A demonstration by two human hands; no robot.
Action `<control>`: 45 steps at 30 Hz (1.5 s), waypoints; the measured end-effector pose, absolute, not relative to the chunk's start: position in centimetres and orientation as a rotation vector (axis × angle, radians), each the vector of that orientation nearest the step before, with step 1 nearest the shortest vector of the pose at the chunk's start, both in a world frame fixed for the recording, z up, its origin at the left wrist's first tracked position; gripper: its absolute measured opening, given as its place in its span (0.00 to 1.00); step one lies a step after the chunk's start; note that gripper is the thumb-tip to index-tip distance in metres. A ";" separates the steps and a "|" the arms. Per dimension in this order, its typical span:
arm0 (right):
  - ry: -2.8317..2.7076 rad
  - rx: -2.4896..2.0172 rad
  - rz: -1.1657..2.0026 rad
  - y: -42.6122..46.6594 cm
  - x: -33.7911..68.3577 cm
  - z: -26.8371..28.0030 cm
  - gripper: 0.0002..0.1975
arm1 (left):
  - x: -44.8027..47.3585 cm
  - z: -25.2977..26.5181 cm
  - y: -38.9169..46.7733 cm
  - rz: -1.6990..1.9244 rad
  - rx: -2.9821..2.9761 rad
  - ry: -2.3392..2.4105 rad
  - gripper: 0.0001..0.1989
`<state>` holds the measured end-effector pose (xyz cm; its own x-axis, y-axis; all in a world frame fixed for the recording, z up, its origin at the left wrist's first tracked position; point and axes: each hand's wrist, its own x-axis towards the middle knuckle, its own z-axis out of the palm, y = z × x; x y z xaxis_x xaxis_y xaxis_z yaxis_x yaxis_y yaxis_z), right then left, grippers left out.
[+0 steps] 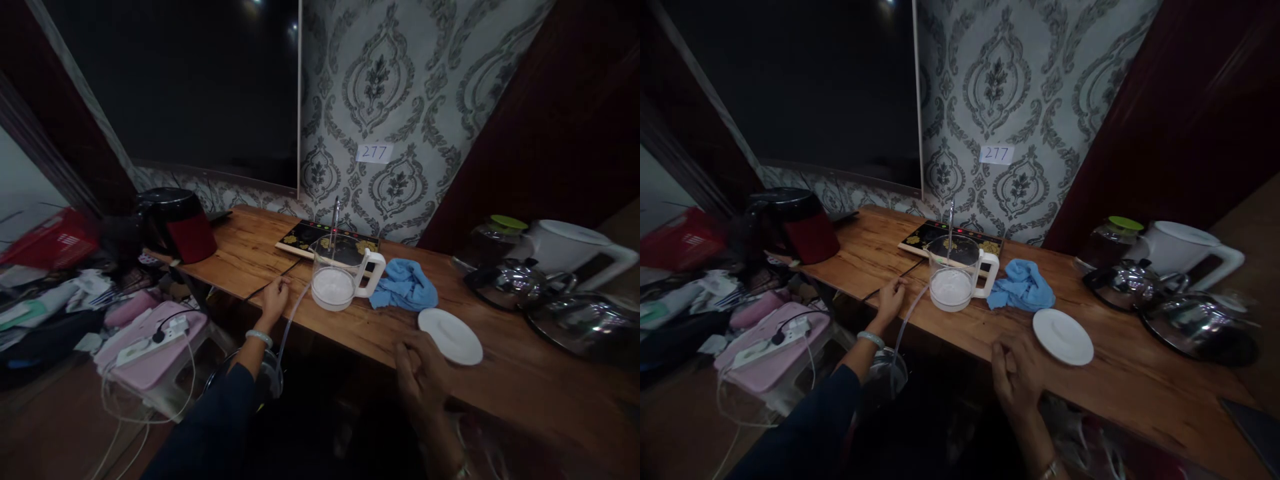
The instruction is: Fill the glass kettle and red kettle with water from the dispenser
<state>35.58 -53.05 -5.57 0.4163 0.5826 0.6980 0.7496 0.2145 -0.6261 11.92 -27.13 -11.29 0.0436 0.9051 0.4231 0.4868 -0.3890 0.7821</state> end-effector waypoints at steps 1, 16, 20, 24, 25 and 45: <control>-1.238 -1.475 -0.142 -52.2 35.9 -5.8 0.15 | 11.9 -11.3 -27.1 1.300 1.901 1.396 0.11; -1.100 -1.734 0.169 -46.0 40.0 -11.8 0.24 | 11.9 -10.9 -27.7 1.303 1.962 1.416 0.10; -1.170 -1.717 0.178 -45.9 39.9 -11.8 0.23 | 11.8 -10.9 -27.7 1.278 1.973 1.434 0.10; -1.184 -1.704 0.159 -45.8 39.8 -12.0 0.23 | 11.7 -10.8 -27.6 1.302 1.993 1.425 0.10; -1.189 -1.707 0.153 -45.8 39.8 -12.1 0.23 | 11.7 -10.7 -27.6 1.312 2.002 1.418 0.10; -1.173 -1.691 0.171 -44.9 40.0 -13.7 0.26 | 11.5 -10.1 -27.9 1.224 2.060 1.437 0.12</control>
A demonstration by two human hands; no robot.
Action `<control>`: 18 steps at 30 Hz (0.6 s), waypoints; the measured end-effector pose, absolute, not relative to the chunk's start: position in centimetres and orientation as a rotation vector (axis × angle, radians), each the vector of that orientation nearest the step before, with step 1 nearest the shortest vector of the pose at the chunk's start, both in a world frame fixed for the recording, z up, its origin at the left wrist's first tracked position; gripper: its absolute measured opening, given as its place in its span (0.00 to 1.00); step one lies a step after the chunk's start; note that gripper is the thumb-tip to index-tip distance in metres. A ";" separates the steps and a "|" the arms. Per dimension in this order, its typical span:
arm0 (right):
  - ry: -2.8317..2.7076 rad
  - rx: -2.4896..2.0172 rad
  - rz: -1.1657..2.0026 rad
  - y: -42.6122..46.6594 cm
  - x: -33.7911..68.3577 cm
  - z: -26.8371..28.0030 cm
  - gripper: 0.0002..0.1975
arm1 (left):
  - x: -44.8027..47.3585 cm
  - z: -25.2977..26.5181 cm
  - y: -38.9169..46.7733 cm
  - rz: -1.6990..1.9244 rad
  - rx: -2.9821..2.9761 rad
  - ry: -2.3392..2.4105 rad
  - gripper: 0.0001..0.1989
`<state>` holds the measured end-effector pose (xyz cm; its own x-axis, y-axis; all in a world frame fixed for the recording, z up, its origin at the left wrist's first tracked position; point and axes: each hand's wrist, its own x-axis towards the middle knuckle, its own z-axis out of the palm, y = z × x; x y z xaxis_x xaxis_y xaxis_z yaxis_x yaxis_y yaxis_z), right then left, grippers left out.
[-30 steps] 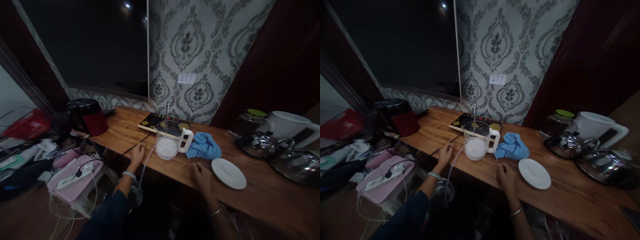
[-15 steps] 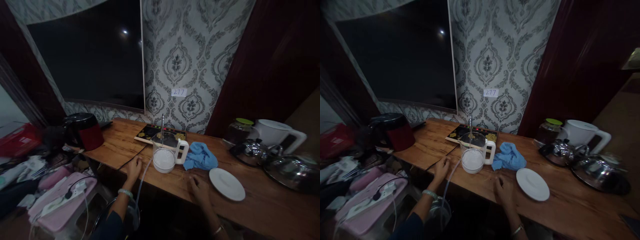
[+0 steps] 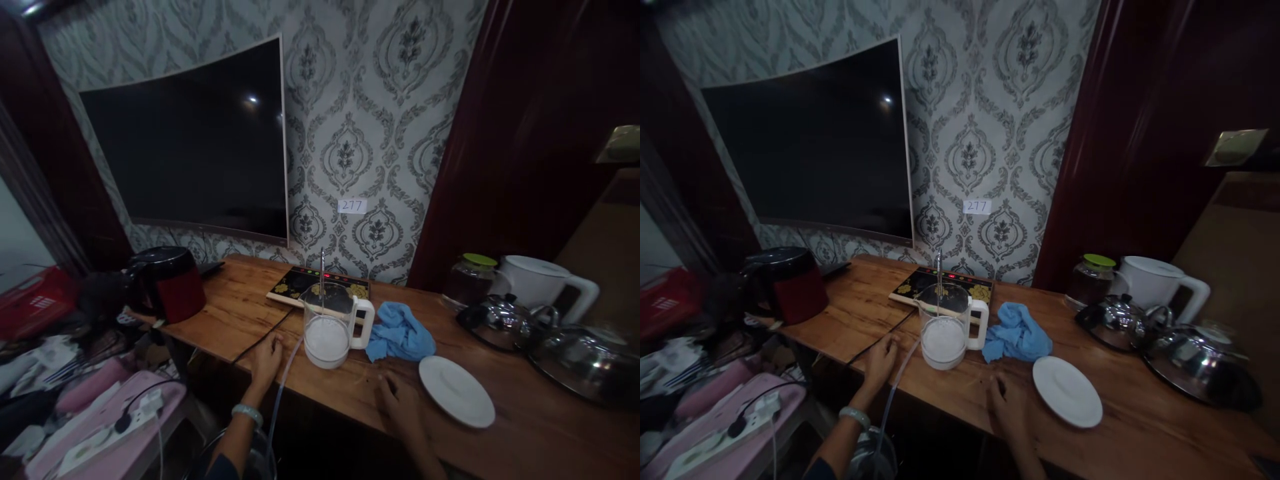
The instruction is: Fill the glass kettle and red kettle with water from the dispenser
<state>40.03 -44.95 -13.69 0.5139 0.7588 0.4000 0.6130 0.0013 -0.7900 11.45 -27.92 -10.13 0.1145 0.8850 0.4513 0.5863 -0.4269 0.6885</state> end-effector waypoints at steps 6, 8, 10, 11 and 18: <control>-1.238 -1.648 0.145 -45.0 40.0 -13.4 0.22 | 11.5 -10.2 -27.9 1.196 2.058 1.480 0.11; -1.246 -1.648 0.109 -44.9 40.0 -13.3 0.22 | 11.5 -10.2 -27.9 1.183 2.056 1.490 0.11; -1.264 -1.657 0.080 -44.8 40.0 -13.4 0.23 | 11.5 -10.1 -27.9 1.179 2.054 1.500 0.11; -1.269 -1.663 0.073 -44.8 40.0 -13.4 0.23 | 11.6 -10.1 -28.0 1.179 2.052 1.505 0.11; -1.291 -1.670 0.068 -44.8 40.1 -13.6 0.23 | 11.6 -10.2 -27.8 1.179 2.079 1.467 0.11</control>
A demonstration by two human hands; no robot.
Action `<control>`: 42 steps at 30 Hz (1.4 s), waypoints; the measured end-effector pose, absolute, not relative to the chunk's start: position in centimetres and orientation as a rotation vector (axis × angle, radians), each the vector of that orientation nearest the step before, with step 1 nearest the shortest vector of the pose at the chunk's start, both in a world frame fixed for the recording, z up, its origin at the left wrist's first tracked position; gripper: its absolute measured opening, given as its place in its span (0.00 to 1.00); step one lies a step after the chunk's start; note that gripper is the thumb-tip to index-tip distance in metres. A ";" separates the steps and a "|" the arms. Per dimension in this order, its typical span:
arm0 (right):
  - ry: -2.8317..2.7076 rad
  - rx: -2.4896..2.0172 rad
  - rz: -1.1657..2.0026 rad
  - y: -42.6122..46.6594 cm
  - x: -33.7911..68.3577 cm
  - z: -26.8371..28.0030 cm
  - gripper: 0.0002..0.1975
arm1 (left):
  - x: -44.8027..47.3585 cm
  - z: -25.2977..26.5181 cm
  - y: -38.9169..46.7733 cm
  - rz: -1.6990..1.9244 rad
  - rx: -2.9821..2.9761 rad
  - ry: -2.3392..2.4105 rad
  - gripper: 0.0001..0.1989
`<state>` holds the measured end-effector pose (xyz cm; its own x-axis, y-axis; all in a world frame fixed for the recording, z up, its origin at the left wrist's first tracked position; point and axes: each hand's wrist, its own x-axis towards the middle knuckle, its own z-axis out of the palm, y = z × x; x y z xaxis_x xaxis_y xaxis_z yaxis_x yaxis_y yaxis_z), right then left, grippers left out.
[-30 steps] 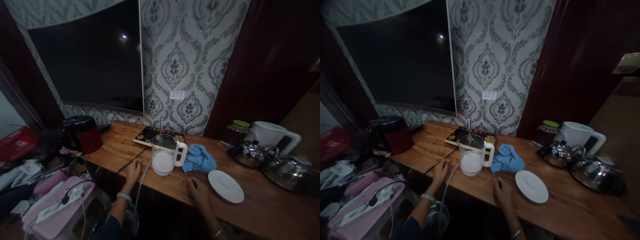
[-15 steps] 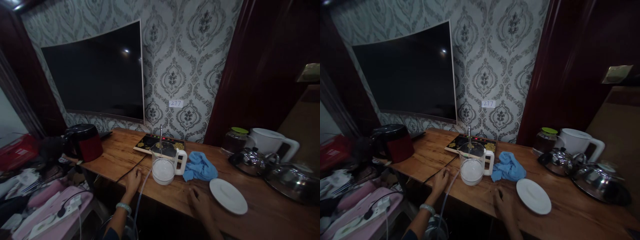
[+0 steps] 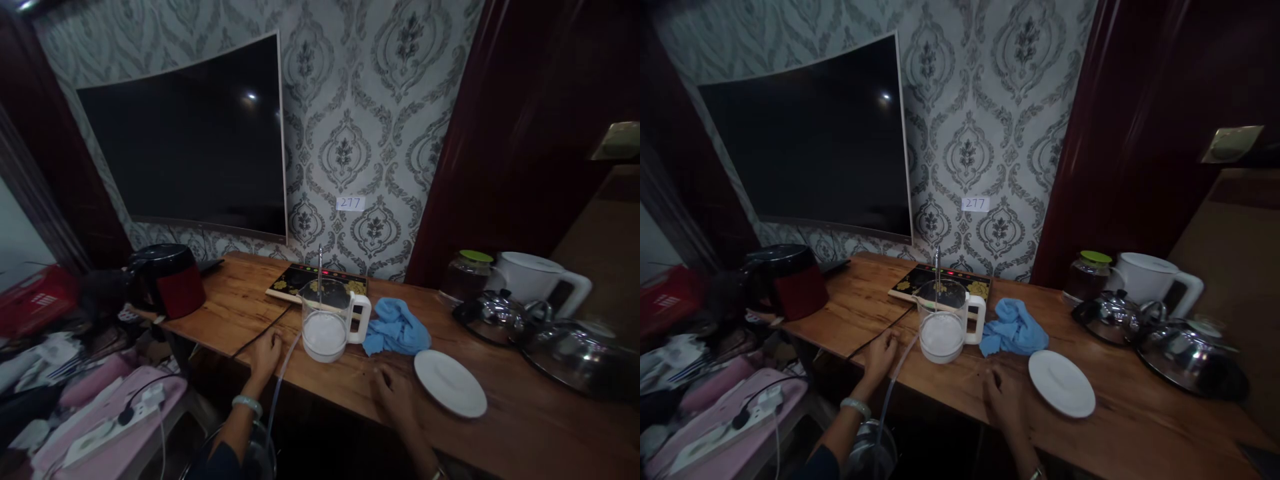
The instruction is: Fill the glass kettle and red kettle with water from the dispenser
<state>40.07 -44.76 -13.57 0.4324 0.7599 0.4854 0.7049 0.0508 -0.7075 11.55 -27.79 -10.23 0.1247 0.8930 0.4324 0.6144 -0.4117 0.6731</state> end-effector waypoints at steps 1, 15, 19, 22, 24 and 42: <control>-1.294 -1.670 0.065 -44.8 40.0 -13.5 0.23 | 11.6 -10.3 -27.8 1.176 2.076 1.474 0.11; -1.253 -1.703 0.112 -44.9 40.0 -13.1 0.24 | 11.7 -9.8 -28.2 1.182 2.052 1.480 0.10; -1.257 -1.696 0.126 -45.0 40.0 -13.1 0.23 | 11.8 -9.9 -28.2 1.181 2.054 1.497 0.10; -1.250 -1.694 0.124 -45.0 39.9 -13.0 0.23 | 11.7 -9.8 -28.3 1.151 2.063 1.519 0.11; -1.245 -1.687 0.121 -45.0 39.9 -12.8 0.24 | 11.7 -9.8 -28.3 1.138 2.067 1.520 0.10; -1.273 -1.680 0.171 -45.4 39.9 -12.9 0.25 | 11.8 -10.2 -28.1 1.146 2.090 1.548 0.12</control>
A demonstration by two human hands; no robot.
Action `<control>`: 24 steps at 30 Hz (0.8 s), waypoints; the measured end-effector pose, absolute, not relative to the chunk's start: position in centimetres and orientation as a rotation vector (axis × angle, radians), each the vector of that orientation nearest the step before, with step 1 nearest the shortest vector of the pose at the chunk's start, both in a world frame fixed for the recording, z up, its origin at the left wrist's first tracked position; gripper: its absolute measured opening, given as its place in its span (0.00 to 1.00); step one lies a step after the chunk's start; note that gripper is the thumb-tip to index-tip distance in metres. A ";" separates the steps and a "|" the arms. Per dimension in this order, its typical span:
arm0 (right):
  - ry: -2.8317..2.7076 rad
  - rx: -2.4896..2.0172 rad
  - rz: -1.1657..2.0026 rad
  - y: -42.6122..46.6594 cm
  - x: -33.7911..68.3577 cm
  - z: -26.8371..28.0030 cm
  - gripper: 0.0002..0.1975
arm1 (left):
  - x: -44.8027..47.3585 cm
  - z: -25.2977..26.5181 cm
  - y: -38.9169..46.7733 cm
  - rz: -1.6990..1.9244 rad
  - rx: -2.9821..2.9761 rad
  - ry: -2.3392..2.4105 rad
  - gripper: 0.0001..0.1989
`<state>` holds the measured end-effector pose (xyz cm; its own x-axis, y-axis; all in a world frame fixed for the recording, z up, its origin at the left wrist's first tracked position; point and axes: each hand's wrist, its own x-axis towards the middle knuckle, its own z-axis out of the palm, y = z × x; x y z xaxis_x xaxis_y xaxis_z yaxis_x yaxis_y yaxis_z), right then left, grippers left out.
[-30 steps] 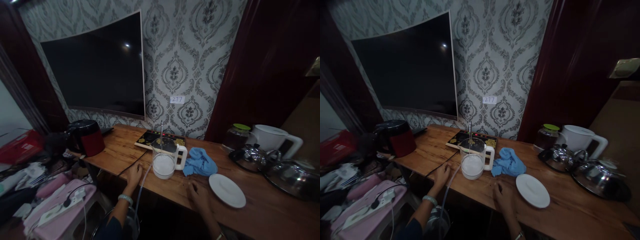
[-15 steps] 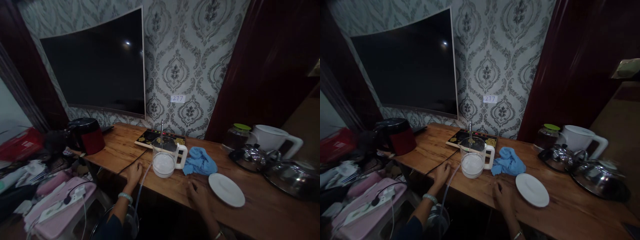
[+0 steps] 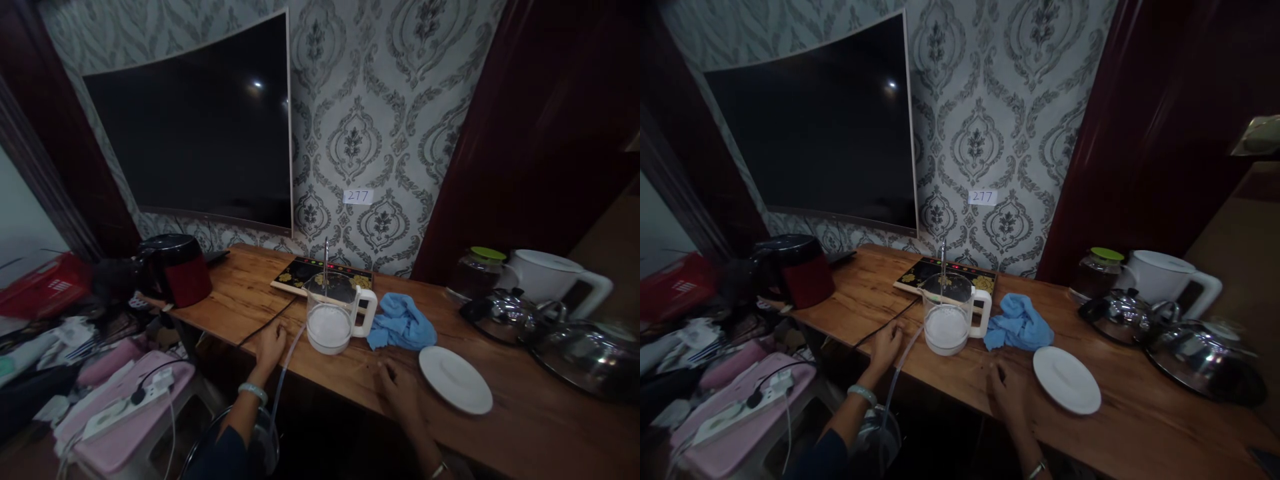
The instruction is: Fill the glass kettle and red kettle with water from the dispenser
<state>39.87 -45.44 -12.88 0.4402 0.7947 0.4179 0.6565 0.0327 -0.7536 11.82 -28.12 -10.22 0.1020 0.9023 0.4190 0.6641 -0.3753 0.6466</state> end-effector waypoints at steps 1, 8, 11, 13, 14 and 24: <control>-1.268 -1.673 0.168 -45.5 39.8 -12.8 0.26 | 11.8 -10.2 -28.1 1.145 2.090 1.543 0.12; -1.250 -1.701 0.140 -45.4 39.8 -12.6 0.27 | 11.8 -9.9 -28.2 1.142 2.076 1.505 0.12; -1.262 -1.704 0.152 -45.5 39.9 -12.8 0.26 | 11.8 -9.9 -28.3 1.157 2.078 1.483 0.12; -1.276 -1.709 0.147 -45.5 40.0 -12.8 0.25 | 11.8 -9.8 -28.4 1.147 2.090 1.481 0.12; -1.282 -1.713 0.140 -45.5 40.0 -12.8 0.25 | 11.8 -9.8 -28.4 1.138 2.096 1.485 0.12; -1.259 -1.787 0.130 -45.8 40.1 -12.7 0.24 | 12.1 -10.1 -28.0 1.045 2.130 1.573 0.12</control>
